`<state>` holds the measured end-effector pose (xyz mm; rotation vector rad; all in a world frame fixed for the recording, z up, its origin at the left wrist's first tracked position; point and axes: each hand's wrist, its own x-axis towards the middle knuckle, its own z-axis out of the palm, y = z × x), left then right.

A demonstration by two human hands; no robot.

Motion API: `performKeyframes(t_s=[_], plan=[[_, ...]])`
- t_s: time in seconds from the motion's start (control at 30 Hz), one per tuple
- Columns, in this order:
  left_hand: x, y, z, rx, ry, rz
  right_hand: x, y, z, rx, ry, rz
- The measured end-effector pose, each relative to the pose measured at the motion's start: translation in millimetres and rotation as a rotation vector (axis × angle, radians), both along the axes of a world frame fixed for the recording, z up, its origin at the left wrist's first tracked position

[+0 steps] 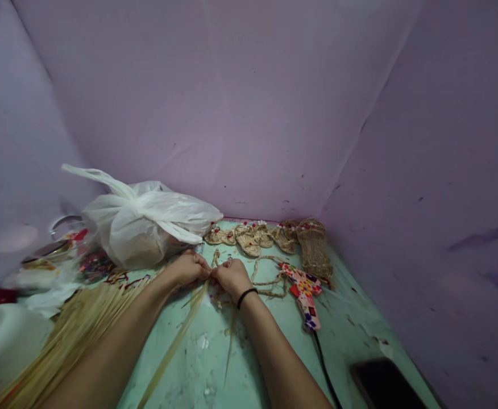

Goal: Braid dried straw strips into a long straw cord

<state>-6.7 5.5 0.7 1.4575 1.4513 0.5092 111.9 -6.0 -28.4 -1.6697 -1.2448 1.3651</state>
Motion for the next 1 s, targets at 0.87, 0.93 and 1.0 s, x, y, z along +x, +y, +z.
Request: performKeyframes(t_s=[0.87,0.93,1.0], plan=[[-28,-3,29.0,0.004,0.322,-0.119,-3,-6,4.2,0.123,0.156,-0.088],[-35,-12,50.7,0.148,0.431,-0.086,-3,-6,4.8,0.103,0.147,-0.089],[-45,-21,72.0,0.259,0.554,-0.008,-3,-6,5.9,0.068,0.148,-0.096]])
